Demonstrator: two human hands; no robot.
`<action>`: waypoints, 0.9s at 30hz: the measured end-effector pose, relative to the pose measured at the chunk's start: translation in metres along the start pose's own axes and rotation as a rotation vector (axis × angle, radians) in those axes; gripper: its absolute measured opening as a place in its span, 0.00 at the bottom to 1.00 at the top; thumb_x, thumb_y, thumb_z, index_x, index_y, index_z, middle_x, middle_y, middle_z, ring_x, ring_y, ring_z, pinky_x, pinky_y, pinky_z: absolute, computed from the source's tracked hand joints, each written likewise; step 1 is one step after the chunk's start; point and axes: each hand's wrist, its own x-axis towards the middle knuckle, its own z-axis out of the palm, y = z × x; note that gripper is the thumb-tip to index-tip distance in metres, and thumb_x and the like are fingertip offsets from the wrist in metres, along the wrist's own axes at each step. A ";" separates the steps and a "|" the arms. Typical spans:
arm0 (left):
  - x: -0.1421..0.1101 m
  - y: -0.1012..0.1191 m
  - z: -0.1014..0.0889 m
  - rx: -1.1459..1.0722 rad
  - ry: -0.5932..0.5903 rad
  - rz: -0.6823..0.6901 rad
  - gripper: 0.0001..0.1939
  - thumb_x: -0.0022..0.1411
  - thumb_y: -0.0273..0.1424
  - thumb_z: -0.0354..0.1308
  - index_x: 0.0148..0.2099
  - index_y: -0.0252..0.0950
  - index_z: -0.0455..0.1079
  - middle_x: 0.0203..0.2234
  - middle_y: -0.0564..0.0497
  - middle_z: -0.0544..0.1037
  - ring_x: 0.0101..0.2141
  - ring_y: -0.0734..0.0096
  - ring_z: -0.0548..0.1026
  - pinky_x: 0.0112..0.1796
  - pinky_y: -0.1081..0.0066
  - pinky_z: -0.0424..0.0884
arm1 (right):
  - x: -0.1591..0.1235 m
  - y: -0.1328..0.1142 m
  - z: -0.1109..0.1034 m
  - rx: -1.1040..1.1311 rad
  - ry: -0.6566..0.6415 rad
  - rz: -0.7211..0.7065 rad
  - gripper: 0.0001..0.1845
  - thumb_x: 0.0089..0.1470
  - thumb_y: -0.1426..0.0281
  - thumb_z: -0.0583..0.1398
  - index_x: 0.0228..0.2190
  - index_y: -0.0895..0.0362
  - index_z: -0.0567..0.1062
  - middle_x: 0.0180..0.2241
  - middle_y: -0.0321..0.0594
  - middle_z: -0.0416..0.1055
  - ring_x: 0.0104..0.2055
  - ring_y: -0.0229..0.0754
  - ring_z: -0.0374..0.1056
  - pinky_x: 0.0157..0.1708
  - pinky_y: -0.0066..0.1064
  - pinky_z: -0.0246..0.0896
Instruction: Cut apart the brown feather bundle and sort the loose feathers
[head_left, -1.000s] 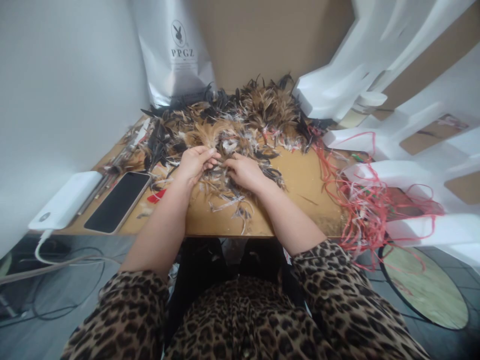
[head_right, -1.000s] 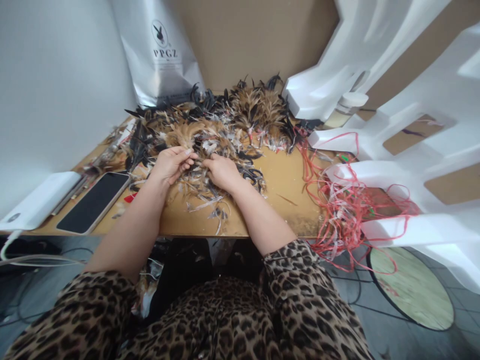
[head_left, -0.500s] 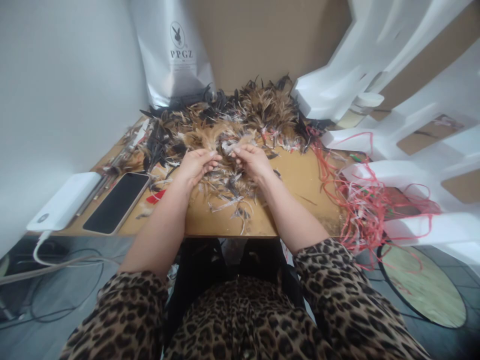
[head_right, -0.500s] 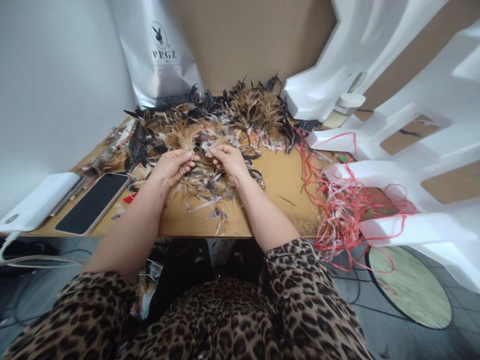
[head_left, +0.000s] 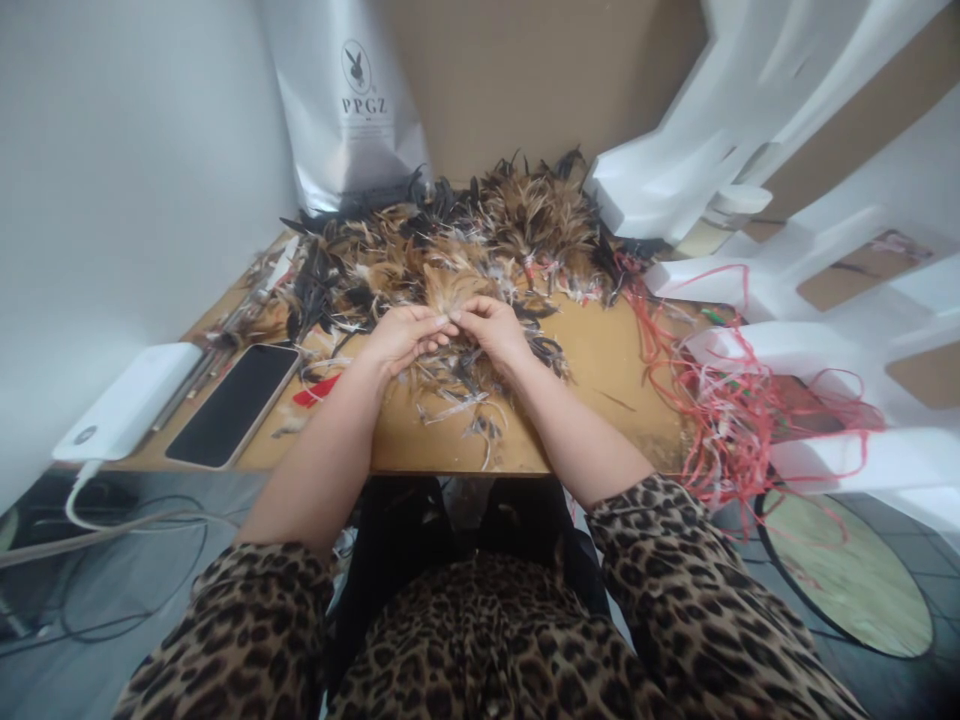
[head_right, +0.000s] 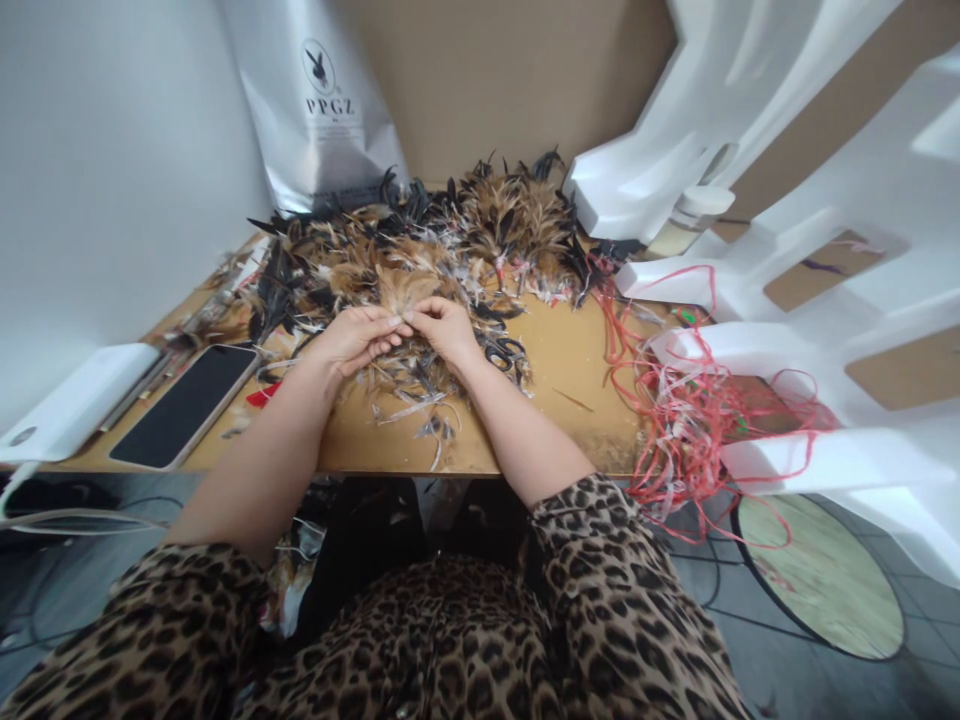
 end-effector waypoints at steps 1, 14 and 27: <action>0.000 0.000 0.000 0.007 -0.001 -0.001 0.12 0.44 0.31 0.68 0.30 0.27 0.75 0.24 0.46 0.78 0.19 0.84 0.71 0.21 0.84 0.66 | 0.000 0.000 0.000 -0.004 -0.003 -0.005 0.15 0.33 0.64 0.68 0.21 0.59 0.70 0.17 0.28 0.64 0.21 0.28 0.56 0.23 0.23 0.52; -0.001 -0.002 0.003 0.152 0.013 0.091 0.12 0.45 0.33 0.67 0.28 0.28 0.74 0.22 0.47 0.77 0.18 0.82 0.70 0.21 0.81 0.66 | 0.002 -0.001 -0.006 -0.045 -0.061 -0.016 0.14 0.39 0.63 0.65 0.22 0.59 0.68 0.17 0.28 0.63 0.19 0.29 0.55 0.21 0.23 0.50; 0.004 0.001 -0.006 0.020 0.153 0.084 0.09 0.47 0.29 0.65 0.28 0.27 0.73 0.23 0.46 0.78 0.19 0.84 0.70 0.21 0.83 0.65 | -0.016 -0.036 -0.025 -1.501 -0.467 -0.203 0.10 0.46 0.72 0.58 0.32 0.55 0.78 0.37 0.43 0.73 0.37 0.42 0.67 0.33 0.29 0.55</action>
